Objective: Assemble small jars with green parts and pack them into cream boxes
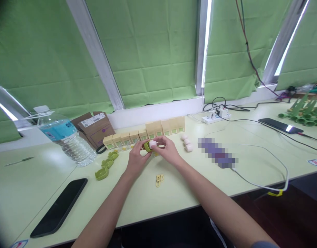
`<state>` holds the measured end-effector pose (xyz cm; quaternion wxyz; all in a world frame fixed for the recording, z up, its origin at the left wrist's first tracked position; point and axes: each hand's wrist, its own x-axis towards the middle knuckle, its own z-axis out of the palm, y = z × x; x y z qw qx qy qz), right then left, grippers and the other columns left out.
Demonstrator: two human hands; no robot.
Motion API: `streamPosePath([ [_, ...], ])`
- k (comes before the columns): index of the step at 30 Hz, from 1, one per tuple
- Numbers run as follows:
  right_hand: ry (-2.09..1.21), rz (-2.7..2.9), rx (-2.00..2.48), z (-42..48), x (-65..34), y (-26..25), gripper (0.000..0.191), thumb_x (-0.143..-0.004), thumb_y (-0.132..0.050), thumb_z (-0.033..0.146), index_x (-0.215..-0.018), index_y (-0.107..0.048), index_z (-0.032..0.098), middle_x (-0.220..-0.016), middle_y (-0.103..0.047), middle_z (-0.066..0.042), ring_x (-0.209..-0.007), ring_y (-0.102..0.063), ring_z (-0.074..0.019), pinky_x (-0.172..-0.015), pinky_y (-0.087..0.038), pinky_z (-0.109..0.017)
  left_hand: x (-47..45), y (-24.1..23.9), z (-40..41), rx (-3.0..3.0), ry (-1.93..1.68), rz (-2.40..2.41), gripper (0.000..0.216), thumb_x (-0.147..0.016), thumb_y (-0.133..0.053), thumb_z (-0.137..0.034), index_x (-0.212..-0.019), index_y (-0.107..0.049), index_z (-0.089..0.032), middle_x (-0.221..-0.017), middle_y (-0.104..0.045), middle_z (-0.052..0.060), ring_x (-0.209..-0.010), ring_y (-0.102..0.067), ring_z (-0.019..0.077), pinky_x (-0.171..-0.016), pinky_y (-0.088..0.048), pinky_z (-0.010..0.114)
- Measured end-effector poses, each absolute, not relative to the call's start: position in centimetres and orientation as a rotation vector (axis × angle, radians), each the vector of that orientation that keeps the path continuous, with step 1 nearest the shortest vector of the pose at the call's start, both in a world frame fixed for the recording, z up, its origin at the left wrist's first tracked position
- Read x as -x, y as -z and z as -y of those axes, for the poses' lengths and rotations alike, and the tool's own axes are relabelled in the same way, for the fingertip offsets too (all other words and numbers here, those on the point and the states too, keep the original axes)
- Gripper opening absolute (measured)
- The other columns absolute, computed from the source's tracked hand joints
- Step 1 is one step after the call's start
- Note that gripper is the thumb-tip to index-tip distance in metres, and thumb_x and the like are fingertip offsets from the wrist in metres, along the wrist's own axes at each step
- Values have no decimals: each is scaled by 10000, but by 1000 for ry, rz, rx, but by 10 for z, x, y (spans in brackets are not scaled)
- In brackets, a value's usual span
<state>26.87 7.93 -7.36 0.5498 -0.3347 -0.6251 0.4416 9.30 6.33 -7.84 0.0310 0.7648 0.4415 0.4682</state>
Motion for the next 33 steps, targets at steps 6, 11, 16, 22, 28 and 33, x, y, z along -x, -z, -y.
streamPosePath([
  [6,-1081,1488,771,-83,-270,78,308,-751,-774,378,-952,-636,189,-973,-738,-63,-922,-709,-200,-826,-584,-351,-90,81,-64,-2384,-1429,-1353,415,-837,-664,-169,-1234,-589,-264,-1143,-674,49,-993,-624,205,-853,-517,347],
  [11,-1105,1528,726,-82,-269,81,312,-753,-776,423,-909,-626,198,-981,-729,-51,-910,-707,-196,-801,-600,-343,-88,82,-65,-2415,-1408,-1330,425,-829,-667,-147,-1232,-598,-261,-1167,-674,58,-1031,-629,214,-889,-520,367],
  [16,-1050,1542,745,-79,-266,79,307,-798,-740,434,-988,-687,198,-968,-727,-54,-901,-693,-185,-843,-604,-355,-91,77,-60,-2375,-1394,-1313,418,-831,-665,-156,-1232,-604,-258,-1167,-679,58,-1050,-626,216,-894,-517,371],
  [22,-869,1627,778,-77,-272,75,298,-864,-677,422,-1080,-704,218,-1079,-720,-63,-969,-686,-193,-878,-589,-365,-98,73,-51,-2306,-1331,-1283,426,-902,-584,-227,-1327,-556,-245,-1262,-644,85,-1102,-605,219,-951,-494,392],
  [28,-687,1725,740,-72,-271,73,259,-891,-642,379,-1111,-704,258,-1119,-722,-54,-1000,-675,-197,-880,-574,-358,-99,71,-55,-2060,-1372,-1281,288,-988,-465,-357,-1184,-631,-226,-1183,-695,73,-1018,-650,205,-895,-512,356],
  [33,-643,1773,750,-73,-269,75,315,-857,-671,352,-1160,-676,264,-1145,-716,-50,-1005,-671,-199,-866,-571,-358,-98,71,-57,-1987,-1367,-1271,282,-969,-510,-390,-1160,-639,-227,-1023,-730,44,-898,-673,185,-871,-511,337],
])
